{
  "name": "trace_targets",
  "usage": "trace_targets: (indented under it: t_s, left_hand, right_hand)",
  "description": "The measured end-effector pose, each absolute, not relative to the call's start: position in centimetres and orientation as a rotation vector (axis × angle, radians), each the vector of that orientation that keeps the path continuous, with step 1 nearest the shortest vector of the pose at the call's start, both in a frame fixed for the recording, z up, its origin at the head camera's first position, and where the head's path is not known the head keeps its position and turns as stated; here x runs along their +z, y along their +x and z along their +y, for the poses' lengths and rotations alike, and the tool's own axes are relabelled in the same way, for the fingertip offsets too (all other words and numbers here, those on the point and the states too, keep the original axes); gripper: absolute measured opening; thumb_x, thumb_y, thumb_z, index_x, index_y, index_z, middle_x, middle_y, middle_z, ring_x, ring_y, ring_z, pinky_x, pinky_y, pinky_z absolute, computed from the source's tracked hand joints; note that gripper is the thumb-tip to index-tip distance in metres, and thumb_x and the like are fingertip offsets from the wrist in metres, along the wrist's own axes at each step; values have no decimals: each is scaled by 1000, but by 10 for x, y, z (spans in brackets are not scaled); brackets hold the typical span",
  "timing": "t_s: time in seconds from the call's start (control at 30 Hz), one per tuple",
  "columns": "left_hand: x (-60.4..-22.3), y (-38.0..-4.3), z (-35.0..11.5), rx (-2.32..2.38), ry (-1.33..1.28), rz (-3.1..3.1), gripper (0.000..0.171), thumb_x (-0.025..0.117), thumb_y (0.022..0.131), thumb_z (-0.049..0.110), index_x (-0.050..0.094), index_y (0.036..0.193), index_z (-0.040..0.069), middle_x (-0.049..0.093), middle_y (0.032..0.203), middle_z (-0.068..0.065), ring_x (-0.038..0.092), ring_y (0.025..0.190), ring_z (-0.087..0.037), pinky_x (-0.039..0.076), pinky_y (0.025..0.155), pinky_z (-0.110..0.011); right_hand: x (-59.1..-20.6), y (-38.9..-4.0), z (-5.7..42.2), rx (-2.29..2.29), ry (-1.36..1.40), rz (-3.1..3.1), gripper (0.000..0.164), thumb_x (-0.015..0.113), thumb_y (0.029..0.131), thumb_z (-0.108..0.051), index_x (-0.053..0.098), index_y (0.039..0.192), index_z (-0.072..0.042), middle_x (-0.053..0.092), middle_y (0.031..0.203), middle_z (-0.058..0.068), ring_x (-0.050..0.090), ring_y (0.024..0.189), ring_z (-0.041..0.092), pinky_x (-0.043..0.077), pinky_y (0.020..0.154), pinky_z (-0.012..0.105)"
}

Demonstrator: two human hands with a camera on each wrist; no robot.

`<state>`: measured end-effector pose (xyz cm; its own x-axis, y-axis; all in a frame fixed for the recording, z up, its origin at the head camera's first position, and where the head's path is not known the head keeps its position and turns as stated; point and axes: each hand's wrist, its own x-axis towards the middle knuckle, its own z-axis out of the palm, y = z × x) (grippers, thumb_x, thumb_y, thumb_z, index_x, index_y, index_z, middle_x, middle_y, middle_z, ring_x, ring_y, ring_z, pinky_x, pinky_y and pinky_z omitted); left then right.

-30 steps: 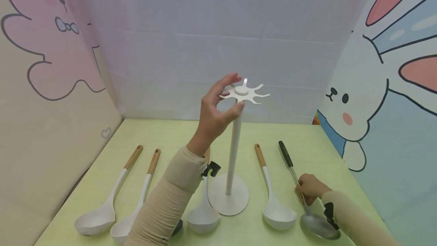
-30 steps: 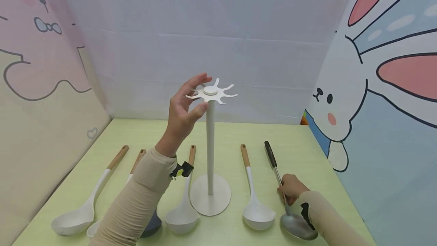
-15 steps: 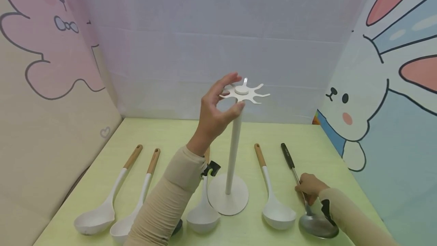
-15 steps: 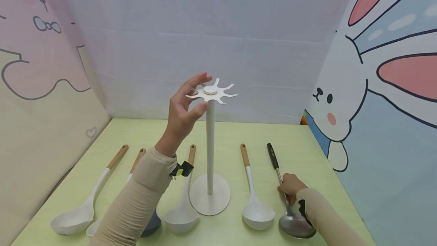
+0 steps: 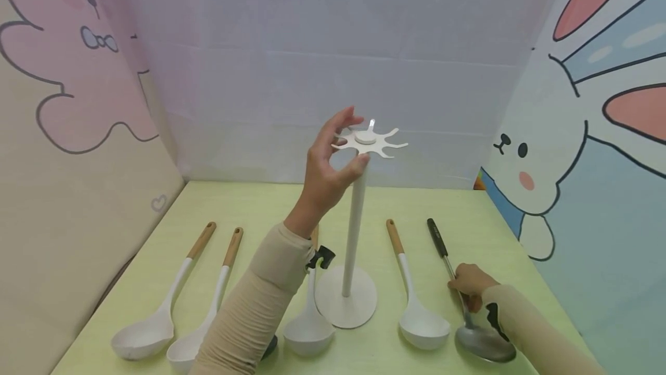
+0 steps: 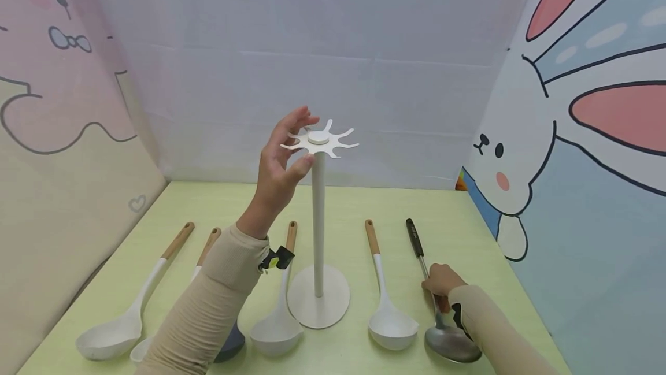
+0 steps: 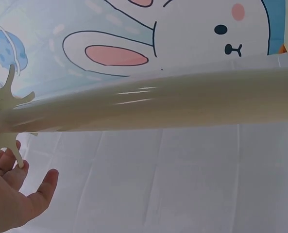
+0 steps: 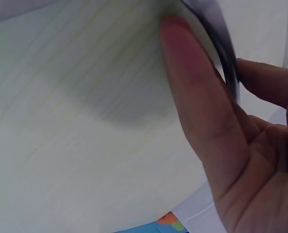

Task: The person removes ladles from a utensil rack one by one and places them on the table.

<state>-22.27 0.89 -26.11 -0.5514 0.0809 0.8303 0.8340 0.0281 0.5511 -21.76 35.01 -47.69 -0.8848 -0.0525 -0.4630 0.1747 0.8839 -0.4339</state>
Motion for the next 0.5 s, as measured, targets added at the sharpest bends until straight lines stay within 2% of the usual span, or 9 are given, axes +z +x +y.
trace_targets:
  t_s: [0.2, 0.3, 0.37, 0.5]
  left_hand:
    - [-262, -223, 9, -1601, -932, -1703, 78, 60, 81, 31, 39, 146, -6, 50, 144, -17, 46, 124, -21, 42, 96, -39]
    - [-264, -222, 8, -1608, -927, -1715, 81, 61, 83, 34, 34, 149, -5, 43, 151, -15, 43, 132, -19, 41, 100, -40]
    - [-266, -221, 5, -1621, -921, -1734, 87, 63, 85, 40, 28, 153, -3, 38, 155, -14, 39, 138, -18, 38, 106, -39]
    - [-275, -222, -7, -1611, -889, -1818, 106, 60, 85, 68, 19, 157, 2, 32, 159, -11, 29, 145, -16, 28, 116, -39]
  right_hand:
    - [-473, -216, 351, -666, 73, 2592, 19, 59, 93, -10, 53, 77, -1, 58, 64, 12, 64, 54, 23, 58, 52, 36]
    - [-469, -216, 352, -621, 24, 2623, 21, 60, 94, -13, 57, 79, 0, 59, 65, 11, 64, 54, 22, 57, 51, 36]
    - [-465, -216, 352, -577, -14, 2655, 23, 60, 96, -16, 60, 83, 2, 59, 67, 10, 64, 57, 23, 57, 52, 38]
    - [-453, -215, 349, -467, -124, 2781, 23, 62, 97, -20, 62, 89, 1, 60, 75, 7, 59, 60, 20, 51, 53, 36]
